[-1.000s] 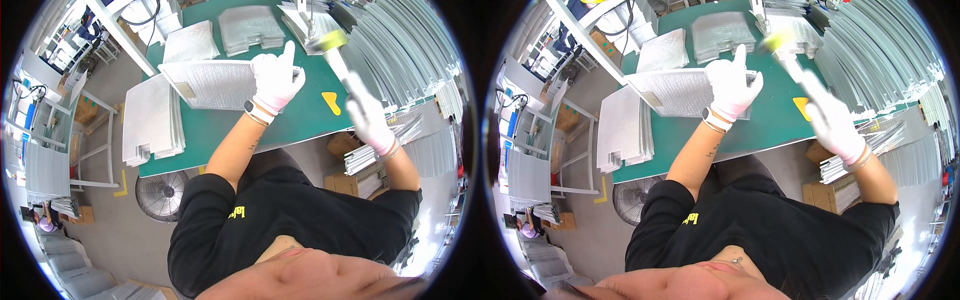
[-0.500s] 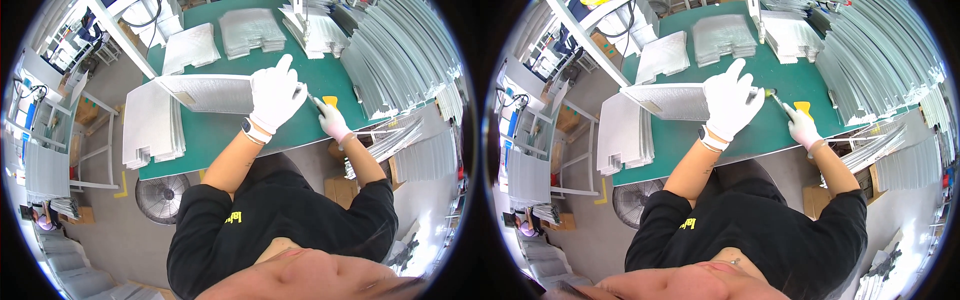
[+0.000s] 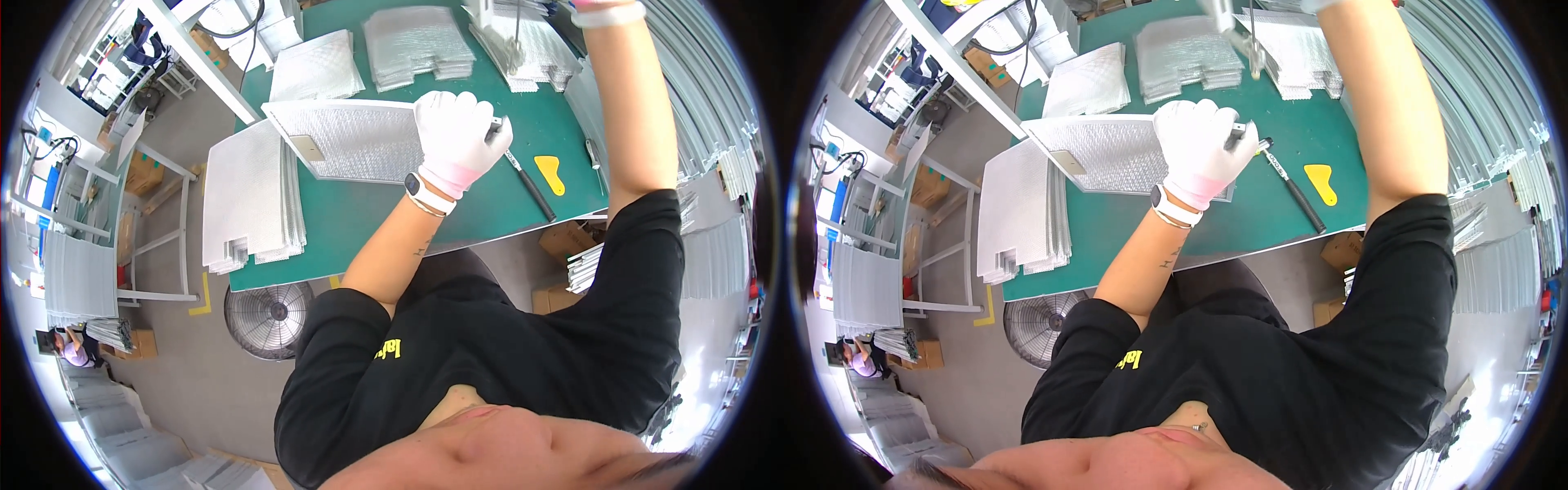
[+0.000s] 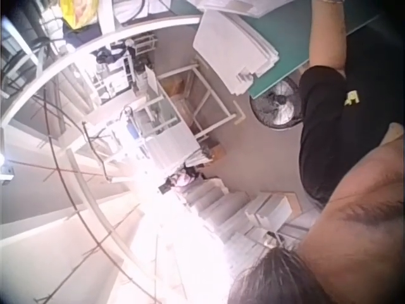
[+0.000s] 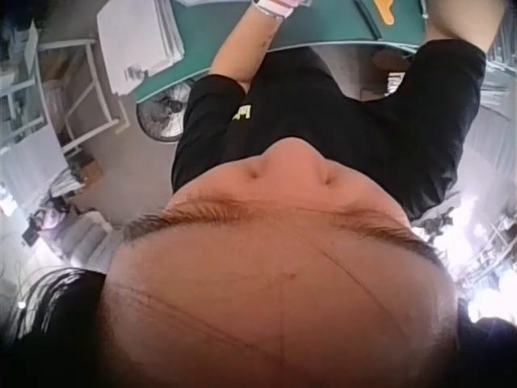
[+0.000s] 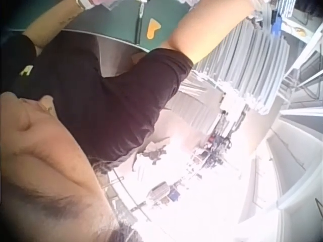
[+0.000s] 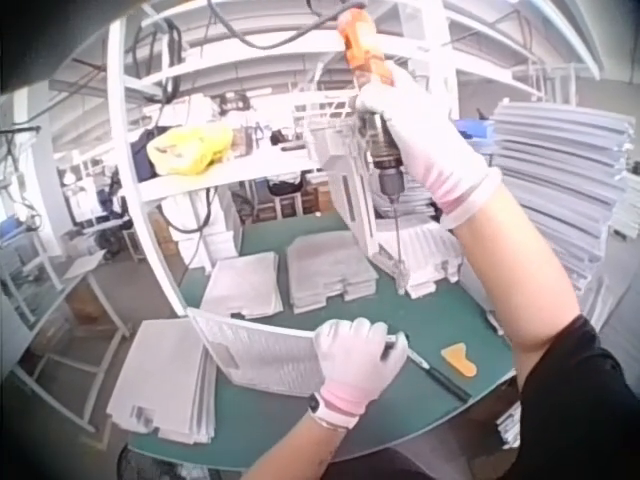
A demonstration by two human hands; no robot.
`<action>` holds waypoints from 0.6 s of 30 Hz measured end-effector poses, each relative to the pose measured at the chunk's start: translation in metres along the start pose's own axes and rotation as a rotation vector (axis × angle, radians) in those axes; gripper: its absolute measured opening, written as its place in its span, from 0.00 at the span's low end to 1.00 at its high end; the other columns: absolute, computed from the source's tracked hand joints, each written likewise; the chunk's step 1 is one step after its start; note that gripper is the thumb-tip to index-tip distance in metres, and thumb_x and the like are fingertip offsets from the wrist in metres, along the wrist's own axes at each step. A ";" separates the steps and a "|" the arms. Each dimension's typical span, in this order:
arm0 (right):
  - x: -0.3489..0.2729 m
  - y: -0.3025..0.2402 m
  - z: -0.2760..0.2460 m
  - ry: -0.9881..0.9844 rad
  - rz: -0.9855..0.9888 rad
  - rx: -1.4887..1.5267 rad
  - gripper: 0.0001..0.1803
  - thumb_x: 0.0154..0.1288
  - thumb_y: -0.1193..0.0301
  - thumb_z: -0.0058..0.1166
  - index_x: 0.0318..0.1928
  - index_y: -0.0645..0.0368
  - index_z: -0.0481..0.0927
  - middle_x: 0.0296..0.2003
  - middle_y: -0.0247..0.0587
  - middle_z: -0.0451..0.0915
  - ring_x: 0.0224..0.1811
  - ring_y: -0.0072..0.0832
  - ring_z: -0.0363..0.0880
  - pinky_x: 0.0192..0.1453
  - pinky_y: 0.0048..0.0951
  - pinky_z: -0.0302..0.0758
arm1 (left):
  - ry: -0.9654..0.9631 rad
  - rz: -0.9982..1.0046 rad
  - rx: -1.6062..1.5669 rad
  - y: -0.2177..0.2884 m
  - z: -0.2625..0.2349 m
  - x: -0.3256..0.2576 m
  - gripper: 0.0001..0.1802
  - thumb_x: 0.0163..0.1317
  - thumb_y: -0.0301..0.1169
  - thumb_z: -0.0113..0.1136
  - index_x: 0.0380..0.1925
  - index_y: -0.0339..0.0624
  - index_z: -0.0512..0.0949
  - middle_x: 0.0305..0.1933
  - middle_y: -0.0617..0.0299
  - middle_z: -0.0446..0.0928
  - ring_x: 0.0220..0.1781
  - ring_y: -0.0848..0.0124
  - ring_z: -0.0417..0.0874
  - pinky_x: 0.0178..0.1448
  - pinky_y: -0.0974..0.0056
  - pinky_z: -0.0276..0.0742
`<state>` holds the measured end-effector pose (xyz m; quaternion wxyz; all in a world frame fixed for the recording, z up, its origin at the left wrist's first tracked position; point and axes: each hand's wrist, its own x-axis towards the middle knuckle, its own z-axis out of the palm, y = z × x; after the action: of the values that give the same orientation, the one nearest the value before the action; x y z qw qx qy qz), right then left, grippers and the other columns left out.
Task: Assembling filter units by placing mesh sheets into frames and securing them with power tools and a hammer.
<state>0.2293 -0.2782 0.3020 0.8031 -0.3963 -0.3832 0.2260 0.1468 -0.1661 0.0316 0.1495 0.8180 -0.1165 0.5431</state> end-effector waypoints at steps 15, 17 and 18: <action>-0.029 0.056 -0.001 0.156 -0.353 -0.371 0.09 0.71 0.65 0.56 0.35 0.58 0.78 0.24 0.31 0.76 0.22 0.17 0.73 0.23 0.17 0.66 | 0.124 0.058 -0.061 0.000 0.007 0.002 0.08 0.45 0.36 0.68 0.22 0.51 0.77 0.23 0.64 0.72 0.25 0.61 0.74 0.38 0.54 0.65; -0.029 0.059 -0.004 0.194 -0.393 -0.364 0.09 0.70 0.65 0.57 0.35 0.58 0.78 0.24 0.30 0.76 0.22 0.17 0.72 0.23 0.17 0.66 | 0.119 0.047 -0.080 0.000 0.005 0.003 0.06 0.46 0.37 0.67 0.23 0.54 0.79 0.22 0.66 0.72 0.26 0.62 0.74 0.38 0.54 0.64; -0.030 0.058 -0.010 0.117 -0.358 -0.377 0.09 0.69 0.66 0.58 0.35 0.58 0.77 0.24 0.30 0.75 0.22 0.17 0.72 0.24 0.17 0.66 | 0.119 0.047 -0.079 0.000 0.005 0.003 0.06 0.46 0.37 0.67 0.23 0.54 0.79 0.22 0.66 0.72 0.26 0.62 0.74 0.38 0.54 0.64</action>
<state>0.2153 -0.2692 0.2384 0.7631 -0.4772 -0.4354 -0.0182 0.1520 -0.1678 0.0330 0.1756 0.7749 -0.1481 0.5889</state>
